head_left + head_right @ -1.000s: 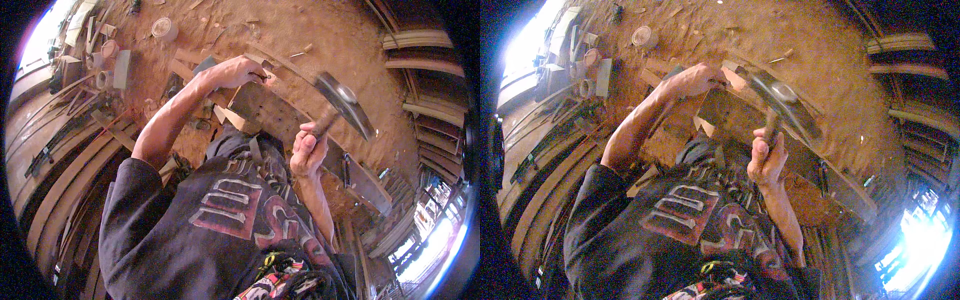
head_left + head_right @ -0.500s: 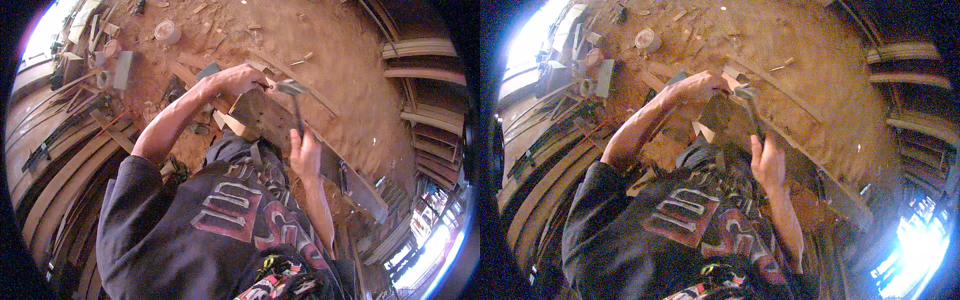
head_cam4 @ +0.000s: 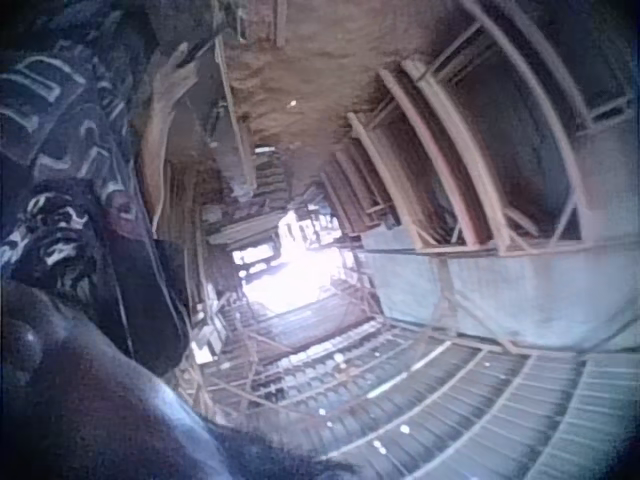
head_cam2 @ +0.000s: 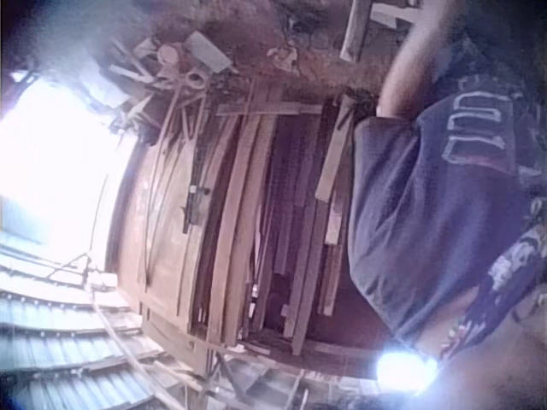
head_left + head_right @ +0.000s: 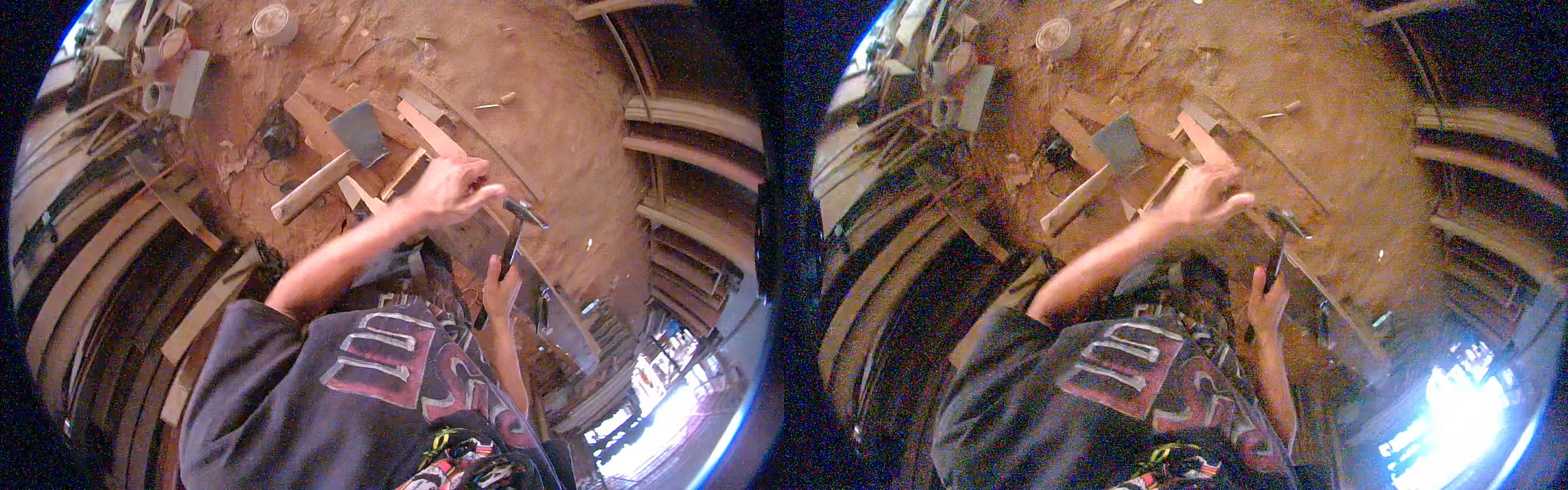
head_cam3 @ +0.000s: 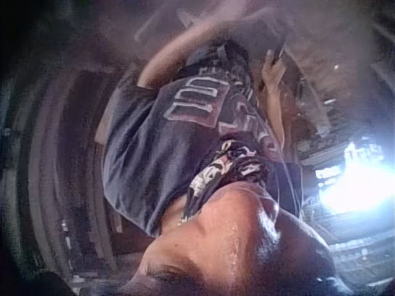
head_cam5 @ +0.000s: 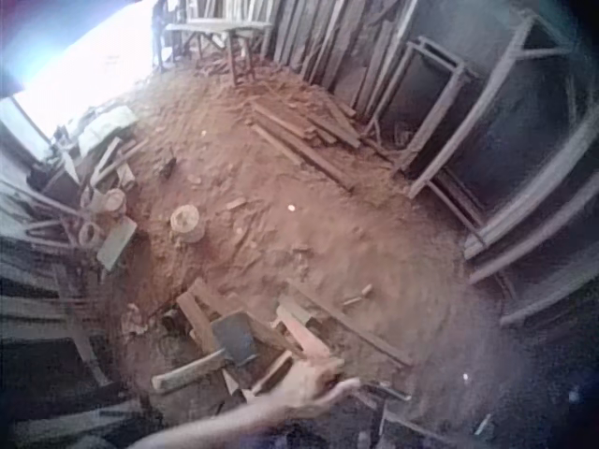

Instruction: The person hammers nails into a wooden plank using a hammer and pliers. They repeatedly position nails, strike them with the hammer, and occasionally use pliers to adjust or remove nails. The work is performed on a cluttered wooden floor in a workshop setting.

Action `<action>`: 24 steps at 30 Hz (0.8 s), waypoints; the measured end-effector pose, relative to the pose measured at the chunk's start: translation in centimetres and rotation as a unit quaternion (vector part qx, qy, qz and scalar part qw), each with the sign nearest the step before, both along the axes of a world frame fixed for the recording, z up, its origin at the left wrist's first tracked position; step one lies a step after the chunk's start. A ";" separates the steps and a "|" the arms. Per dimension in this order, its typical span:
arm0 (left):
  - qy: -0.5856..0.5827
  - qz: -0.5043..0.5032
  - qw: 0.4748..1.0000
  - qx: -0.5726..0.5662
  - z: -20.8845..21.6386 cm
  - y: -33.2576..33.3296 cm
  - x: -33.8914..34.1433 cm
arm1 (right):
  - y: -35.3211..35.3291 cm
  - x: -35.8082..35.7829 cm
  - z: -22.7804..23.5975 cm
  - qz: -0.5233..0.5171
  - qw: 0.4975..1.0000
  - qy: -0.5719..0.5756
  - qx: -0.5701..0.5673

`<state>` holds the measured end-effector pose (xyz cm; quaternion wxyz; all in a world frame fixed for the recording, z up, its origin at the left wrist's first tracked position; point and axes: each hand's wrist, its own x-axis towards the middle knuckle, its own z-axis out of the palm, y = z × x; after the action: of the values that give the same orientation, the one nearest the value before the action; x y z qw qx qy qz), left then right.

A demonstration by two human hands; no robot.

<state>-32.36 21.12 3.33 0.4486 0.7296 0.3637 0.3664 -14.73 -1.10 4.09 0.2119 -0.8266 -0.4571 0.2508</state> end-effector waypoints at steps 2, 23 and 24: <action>-0.029 0.069 0.996 -0.044 -0.4 0.1 1.0 | -0.5 0.9 -1.9 -0.024 1.000 0.002 -0.002; -0.041 0.123 0.978 0.166 -6.0 -2.1 4.9 | -0.2 2.0 -5.1 0.044 0.988 -0.143 -0.035; -0.034 0.122 0.977 0.169 -6.1 -2.1 5.0 | -0.2 2.1 -5.0 0.041 0.990 -0.126 -0.054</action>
<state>-27.36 18.98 -2.72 0.2824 0.7320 0.3675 0.4993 -12.63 -1.31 -0.89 0.0967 -0.8424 -0.4995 0.1773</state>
